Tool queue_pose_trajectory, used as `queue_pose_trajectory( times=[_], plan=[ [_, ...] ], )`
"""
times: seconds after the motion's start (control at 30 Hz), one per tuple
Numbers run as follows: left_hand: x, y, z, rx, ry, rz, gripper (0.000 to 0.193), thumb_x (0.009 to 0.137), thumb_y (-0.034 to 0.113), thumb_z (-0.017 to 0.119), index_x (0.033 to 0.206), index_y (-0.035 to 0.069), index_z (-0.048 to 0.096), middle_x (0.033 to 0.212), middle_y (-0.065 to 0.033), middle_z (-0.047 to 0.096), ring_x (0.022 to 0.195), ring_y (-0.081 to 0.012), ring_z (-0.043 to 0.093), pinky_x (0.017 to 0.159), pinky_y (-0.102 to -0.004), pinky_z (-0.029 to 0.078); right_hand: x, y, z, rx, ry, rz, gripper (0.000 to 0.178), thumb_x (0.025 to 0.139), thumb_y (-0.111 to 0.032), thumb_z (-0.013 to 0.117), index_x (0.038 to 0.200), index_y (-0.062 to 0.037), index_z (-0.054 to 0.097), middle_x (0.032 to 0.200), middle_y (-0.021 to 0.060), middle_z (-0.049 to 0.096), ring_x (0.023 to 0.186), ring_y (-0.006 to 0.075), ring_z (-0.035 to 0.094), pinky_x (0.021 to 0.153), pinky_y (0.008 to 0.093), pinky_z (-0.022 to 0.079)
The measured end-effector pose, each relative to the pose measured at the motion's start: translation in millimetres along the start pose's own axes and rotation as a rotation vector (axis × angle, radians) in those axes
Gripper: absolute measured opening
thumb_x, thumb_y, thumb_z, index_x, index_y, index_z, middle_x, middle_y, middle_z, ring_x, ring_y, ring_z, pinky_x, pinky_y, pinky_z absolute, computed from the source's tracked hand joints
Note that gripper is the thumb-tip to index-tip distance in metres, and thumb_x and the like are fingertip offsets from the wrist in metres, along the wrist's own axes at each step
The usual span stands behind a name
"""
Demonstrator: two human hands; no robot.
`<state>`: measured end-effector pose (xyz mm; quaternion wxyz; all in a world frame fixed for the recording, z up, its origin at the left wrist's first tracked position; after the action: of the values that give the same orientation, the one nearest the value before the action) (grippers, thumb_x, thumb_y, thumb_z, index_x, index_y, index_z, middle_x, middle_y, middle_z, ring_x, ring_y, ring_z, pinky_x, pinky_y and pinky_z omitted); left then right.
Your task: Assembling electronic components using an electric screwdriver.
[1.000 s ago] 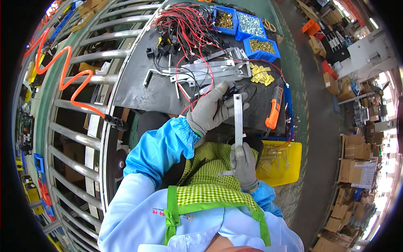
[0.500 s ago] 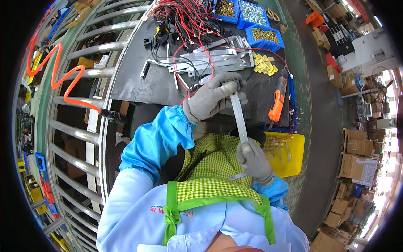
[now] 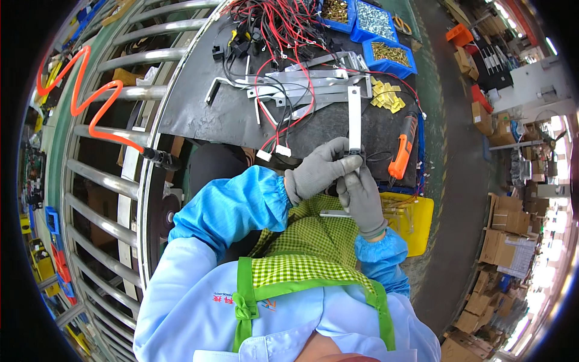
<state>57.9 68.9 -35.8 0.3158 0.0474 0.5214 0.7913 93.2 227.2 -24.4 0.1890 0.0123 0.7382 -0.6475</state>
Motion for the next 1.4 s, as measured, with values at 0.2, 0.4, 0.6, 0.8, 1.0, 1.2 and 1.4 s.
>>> queue_pose_trajectory(
  times=[0.2, 0.4, 0.6, 0.8, 1.0, 1.2, 1.4],
  plan=[
    [-15.3, 34.7, -5.9, -0.263, 0.076, 0.304, 0.03, 0.096, 0.023, 0.059, 0.121, 0.006, 0.053, 0.097, -0.0042, 0.061, 0.078, -0.0151, 0.064, 0.071, -0.0273, 0.054, 9.5, -35.1, -57.5, -0.173, 0.09, -0.247, 0.033, 0.087, -0.03, 0.07, 0.097, -0.0001, 0.064, 0.082, 0.0083, 0.064, 0.068, 0.012, 0.063, 0.063, 0.0278, 0.051],
    [-15.5, 50.7, -22.9, -0.352, -0.255, 0.193, 0.029, 0.098, 0.02, 0.053, 0.119, 0.0, 0.05, 0.097, -0.0072, 0.057, 0.078, -0.0135, 0.064, 0.078, -0.0336, 0.059, 117.3, -61.0, -120.1, -0.942, 0.398, -0.635, 0.025, 0.089, -0.022, 0.062, 0.104, -0.0024, 0.067, 0.094, 0.0126, 0.07, 0.087, 0.0222, 0.067, 0.08, 0.0318, 0.051],
    [-1.4, 34.0, -23.3, -0.127, 0.04, 0.159, 0.036, 0.099, 0.032, 0.054, 0.121, 0.004, 0.047, 0.101, -0.0067, 0.058, 0.082, -0.0172, 0.069, 0.07, -0.0301, 0.06, 220.0, -34.6, -147.1, -1.129, 0.359, -0.309, 0.032, 0.085, -0.029, 0.064, 0.109, -0.0076, 0.067, 0.106, 0.017, 0.069, 0.102, 0.0342, 0.064, 0.088, 0.0427, 0.05],
    [-2.3, 37.6, -19.6, -0.019, 0.169, 0.152, 0.048, 0.1, 0.034, 0.052, 0.14, 0.009, 0.039, 0.103, -0.0039, 0.057, 0.076, -0.0107, 0.065, 0.059, -0.0219, 0.053, 232.5, -40.8, -140.9, -1.423, 0.281, -0.272, 0.031, 0.086, -0.026, 0.061, 0.113, -0.0095, 0.065, 0.106, 0.018, 0.068, 0.1, 0.0364, 0.063, 0.09, 0.0437, 0.049],
    [-2.6, 33.4, -18.1, -0.063, 0.173, 0.222, 0.044, 0.098, 0.026, 0.055, 0.135, 0.004, 0.044, 0.093, -0.0052, 0.062, 0.073, -0.0092, 0.064, 0.061, -0.0222, 0.052, 130.6, -89.0, -96.0, -0.665, 0.331, -0.5, 0.022, 0.09, -0.009, 0.054, 0.111, -0.0024, 0.058, 0.094, 0.0149, 0.067, 0.085, 0.0211, 0.068, 0.075, 0.0353, 0.055],
    [-10.7, 34.6, -11.8, -0.072, 0.012, 0.204, 0.043, 0.09, 0.01, 0.059, 0.129, 0.003, 0.045, 0.091, -0.0099, 0.067, 0.074, -0.0125, 0.066, 0.064, -0.0262, 0.055, 23.9, -81.9, -24.7, -0.238, 0.09, -0.435, 0.025, 0.096, -0.009, 0.055, 0.118, -0.0001, 0.047, 0.099, 0.009, 0.059, 0.078, 0.0153, 0.066, 0.067, 0.0251, 0.054],
    [-9.9, 30.6, -12.1, 0.128, 0.012, 0.257, 0.042, 0.087, 0.01, 0.06, 0.126, 0.002, 0.046, 0.091, -0.0114, 0.067, 0.076, -0.015, 0.068, 0.066, -0.0272, 0.057, 26.5, -64.0, -18.0, -0.469, 0.127, -0.606, 0.019, 0.092, -0.005, 0.059, 0.109, 0.0011, 0.058, 0.09, 0.0127, 0.065, 0.078, 0.0172, 0.065, 0.069, 0.0295, 0.052]
  ],
)
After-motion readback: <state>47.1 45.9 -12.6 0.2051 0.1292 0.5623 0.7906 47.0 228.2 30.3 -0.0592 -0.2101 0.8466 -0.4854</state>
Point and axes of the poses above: each hand's wrist, its own x-axis towards the middle knuckle, its own z-axis out of the palm, y = z × x, the point moved 1 cm from there along x, towards the middle knuckle
